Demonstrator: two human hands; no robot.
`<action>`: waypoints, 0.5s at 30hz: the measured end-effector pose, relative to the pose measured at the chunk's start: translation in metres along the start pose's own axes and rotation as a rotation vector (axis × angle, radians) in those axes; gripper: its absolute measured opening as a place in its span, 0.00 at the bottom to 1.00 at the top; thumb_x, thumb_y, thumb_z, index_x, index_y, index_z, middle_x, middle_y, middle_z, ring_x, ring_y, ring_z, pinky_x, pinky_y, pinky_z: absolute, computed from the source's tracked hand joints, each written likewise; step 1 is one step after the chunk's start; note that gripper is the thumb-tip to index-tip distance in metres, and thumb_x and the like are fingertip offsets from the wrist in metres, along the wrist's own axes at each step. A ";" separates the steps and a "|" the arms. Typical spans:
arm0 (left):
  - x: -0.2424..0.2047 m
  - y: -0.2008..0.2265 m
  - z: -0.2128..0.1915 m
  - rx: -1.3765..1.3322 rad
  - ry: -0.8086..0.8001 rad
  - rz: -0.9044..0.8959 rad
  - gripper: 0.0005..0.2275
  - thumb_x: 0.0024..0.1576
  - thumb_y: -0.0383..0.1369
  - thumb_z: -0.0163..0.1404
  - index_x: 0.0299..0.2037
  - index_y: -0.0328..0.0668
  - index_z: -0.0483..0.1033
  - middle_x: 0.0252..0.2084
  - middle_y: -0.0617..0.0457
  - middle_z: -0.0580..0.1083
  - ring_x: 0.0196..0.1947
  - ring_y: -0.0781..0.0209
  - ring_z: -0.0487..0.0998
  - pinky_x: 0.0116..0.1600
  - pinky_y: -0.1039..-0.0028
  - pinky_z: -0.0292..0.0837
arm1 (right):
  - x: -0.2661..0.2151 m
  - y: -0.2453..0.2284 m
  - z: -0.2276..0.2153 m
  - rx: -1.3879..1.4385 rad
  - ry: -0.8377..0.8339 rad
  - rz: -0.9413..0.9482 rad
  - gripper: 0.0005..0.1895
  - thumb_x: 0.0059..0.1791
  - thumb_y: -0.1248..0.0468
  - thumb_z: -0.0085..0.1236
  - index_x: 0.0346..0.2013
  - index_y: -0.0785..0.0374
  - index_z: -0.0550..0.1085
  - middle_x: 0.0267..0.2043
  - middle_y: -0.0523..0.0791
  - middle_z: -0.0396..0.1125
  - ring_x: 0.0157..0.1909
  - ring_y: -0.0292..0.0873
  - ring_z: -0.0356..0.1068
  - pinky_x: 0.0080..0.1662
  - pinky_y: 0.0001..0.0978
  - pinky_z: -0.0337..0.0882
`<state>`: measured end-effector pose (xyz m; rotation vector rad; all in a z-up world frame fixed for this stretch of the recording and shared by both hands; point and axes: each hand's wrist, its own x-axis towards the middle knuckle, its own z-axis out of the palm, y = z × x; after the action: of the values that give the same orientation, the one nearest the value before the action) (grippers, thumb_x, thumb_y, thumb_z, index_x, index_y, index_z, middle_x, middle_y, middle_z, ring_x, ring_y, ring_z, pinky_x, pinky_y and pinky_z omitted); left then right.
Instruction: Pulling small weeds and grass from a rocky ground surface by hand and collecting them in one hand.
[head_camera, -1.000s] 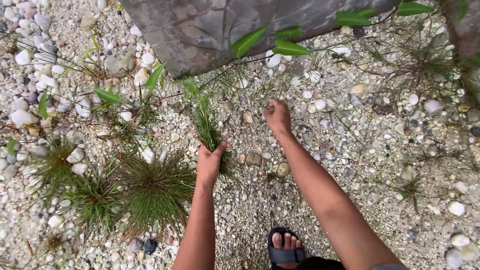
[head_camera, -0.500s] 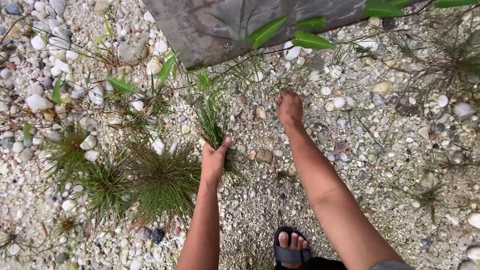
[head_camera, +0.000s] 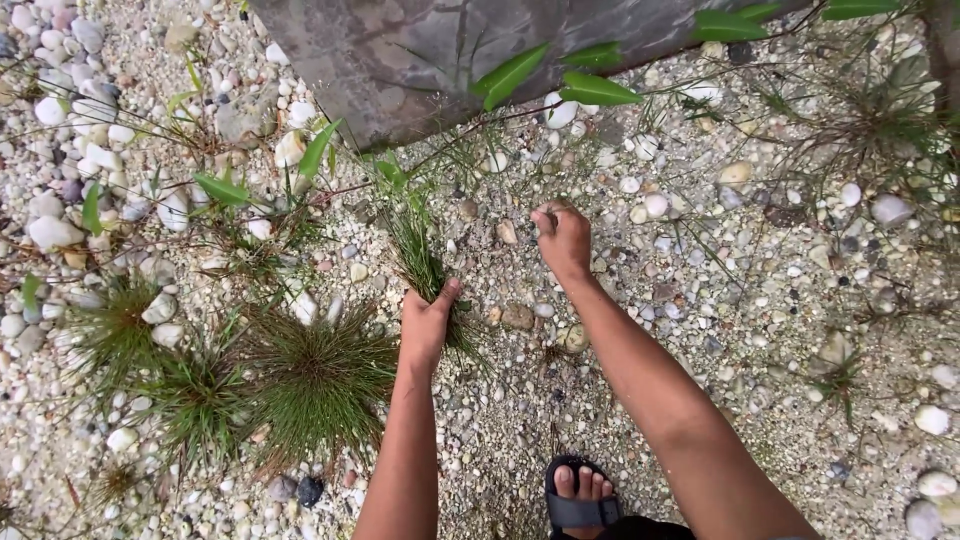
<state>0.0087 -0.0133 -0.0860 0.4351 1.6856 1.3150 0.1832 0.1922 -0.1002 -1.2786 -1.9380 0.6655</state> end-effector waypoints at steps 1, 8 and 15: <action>0.000 0.003 0.001 -0.004 -0.004 -0.002 0.10 0.61 0.33 0.56 0.47 0.36 0.81 0.34 0.54 0.76 0.34 0.65 0.68 0.47 0.65 0.69 | 0.002 -0.006 0.000 -0.006 0.000 0.000 0.07 0.50 0.64 0.65 0.33 0.64 0.76 0.32 0.53 0.71 0.40 0.59 0.74 0.43 0.46 0.73; 0.012 0.009 0.012 0.092 0.002 -0.002 0.07 0.62 0.33 0.55 0.44 0.39 0.81 0.32 0.53 0.76 0.32 0.65 0.69 0.44 0.67 0.66 | -0.003 -0.072 -0.021 0.041 -0.545 0.075 0.08 0.49 0.61 0.64 0.30 0.62 0.78 0.27 0.49 0.73 0.31 0.50 0.73 0.38 0.41 0.72; 0.010 0.022 0.022 0.147 -0.025 -0.022 0.12 0.61 0.35 0.55 0.52 0.42 0.78 0.40 0.49 0.79 0.42 0.57 0.77 0.55 0.55 0.67 | -0.006 -0.097 0.004 0.253 -0.846 0.306 0.17 0.47 0.51 0.69 0.30 0.60 0.76 0.25 0.41 0.68 0.32 0.39 0.66 0.36 0.33 0.65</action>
<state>0.0164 0.0149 -0.0703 0.5148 1.7680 1.1697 0.1276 0.1494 -0.0326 -1.2426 -2.1842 1.7702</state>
